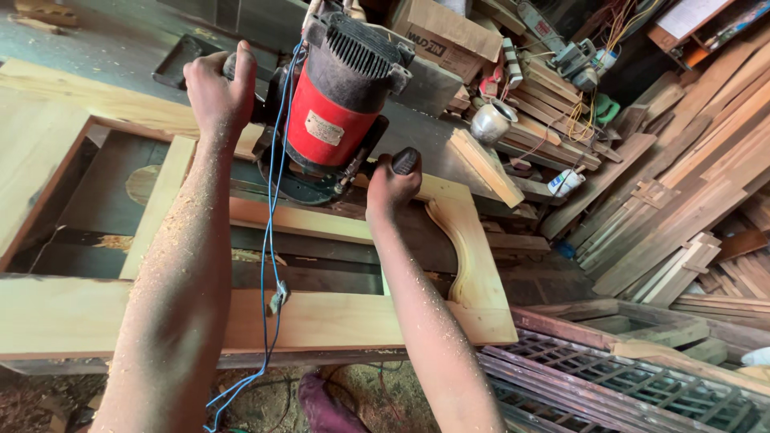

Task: The person uses a handheld electric router to carve a decorative curved edge on a wooden frame. They guide the tool along the wood's perimeter, creating a smooth profile while wood shavings accumulate on the workbench.

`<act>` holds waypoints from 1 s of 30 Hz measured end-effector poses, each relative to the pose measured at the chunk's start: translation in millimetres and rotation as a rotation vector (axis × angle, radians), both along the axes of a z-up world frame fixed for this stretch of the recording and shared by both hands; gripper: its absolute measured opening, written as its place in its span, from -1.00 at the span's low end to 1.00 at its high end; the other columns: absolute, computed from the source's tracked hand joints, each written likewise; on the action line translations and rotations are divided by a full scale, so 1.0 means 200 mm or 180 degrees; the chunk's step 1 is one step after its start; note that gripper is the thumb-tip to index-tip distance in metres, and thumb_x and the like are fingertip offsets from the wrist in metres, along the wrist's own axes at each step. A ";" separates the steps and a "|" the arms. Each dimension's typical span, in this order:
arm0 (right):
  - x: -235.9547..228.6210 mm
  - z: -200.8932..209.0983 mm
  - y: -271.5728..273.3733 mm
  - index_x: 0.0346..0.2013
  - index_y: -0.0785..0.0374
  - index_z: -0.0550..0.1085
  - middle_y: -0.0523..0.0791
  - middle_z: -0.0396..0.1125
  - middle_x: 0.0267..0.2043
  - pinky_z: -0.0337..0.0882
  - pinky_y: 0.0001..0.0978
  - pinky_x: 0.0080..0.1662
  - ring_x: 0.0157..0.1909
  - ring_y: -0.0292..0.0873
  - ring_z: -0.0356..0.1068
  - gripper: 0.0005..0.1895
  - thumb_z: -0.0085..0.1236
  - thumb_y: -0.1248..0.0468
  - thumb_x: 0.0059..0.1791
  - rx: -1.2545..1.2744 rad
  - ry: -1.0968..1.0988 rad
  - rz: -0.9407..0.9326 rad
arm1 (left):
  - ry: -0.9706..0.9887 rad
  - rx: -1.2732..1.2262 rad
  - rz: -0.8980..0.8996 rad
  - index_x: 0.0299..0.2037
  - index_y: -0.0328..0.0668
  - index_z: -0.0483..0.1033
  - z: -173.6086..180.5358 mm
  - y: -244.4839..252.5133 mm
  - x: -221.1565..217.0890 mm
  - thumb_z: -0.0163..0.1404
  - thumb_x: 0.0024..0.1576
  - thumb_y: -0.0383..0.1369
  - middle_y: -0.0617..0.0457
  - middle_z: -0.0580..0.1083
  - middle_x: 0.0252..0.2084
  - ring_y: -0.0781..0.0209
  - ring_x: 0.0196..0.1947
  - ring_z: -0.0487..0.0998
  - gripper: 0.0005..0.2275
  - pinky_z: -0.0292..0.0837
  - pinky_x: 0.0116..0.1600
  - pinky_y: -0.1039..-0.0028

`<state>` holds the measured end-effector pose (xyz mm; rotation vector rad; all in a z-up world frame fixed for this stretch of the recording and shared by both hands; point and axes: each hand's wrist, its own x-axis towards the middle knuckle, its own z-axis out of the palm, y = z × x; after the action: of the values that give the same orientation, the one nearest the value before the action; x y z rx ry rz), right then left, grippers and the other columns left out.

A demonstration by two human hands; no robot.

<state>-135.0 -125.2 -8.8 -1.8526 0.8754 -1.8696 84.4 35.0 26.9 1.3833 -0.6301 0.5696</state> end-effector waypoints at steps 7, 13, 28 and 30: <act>0.06 0.05 0.14 -0.42 0.32 0.35 -0.03 0.38 -0.45 0.39 -0.12 -0.19 -0.37 0.03 0.43 -0.88 0.11 0.37 -0.16 0.0007 -0.0009 0.0175 | -0.0050 -0.0081 0.0110 -0.48 -0.39 0.54 -0.03 0.09 0.07 0.03 0.31 -0.09 -0.22 0.42 -0.60 -0.16 -0.56 0.47 -0.54 0.40 -0.28 0.14; 0.13 0.05 0.18 -0.43 0.34 0.34 -0.03 0.36 -0.48 0.39 -0.13 -0.21 -0.41 0.02 0.40 -0.87 0.11 0.38 -0.16 0.0151 -0.0086 0.0279 | -0.0400 0.0036 0.0616 -0.48 -0.31 0.61 -0.03 0.14 0.12 0.03 0.30 -0.14 -0.21 0.50 -0.54 -0.22 -0.46 0.53 -0.59 0.43 -0.25 0.09; 0.20 0.03 0.25 -0.41 0.31 0.32 -0.06 0.35 -0.41 0.41 -0.16 -0.20 -0.36 -0.04 0.42 -0.88 0.11 0.41 -0.13 0.0054 0.0078 0.0398 | -0.0266 0.0033 0.0326 -0.57 -0.22 0.52 -0.07 0.21 0.26 -0.03 0.35 -0.14 0.05 0.45 -0.63 0.28 -0.65 0.44 -0.56 0.41 -0.39 0.36; 0.21 0.03 0.24 -0.41 0.32 0.31 -0.05 0.34 -0.42 0.41 -0.16 -0.20 -0.37 -0.03 0.42 -0.87 0.10 0.41 -0.13 0.0009 0.0105 0.0361 | -0.0200 0.0066 0.0247 -0.57 -0.21 0.52 -0.08 0.21 0.28 -0.02 0.37 -0.11 0.05 0.45 -0.63 0.26 -0.66 0.42 -0.53 0.37 -0.41 0.36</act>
<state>-92.1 -76.2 -2.9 -1.8949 0.7664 -1.7738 140.7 77.8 11.2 1.4186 -0.6363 0.6723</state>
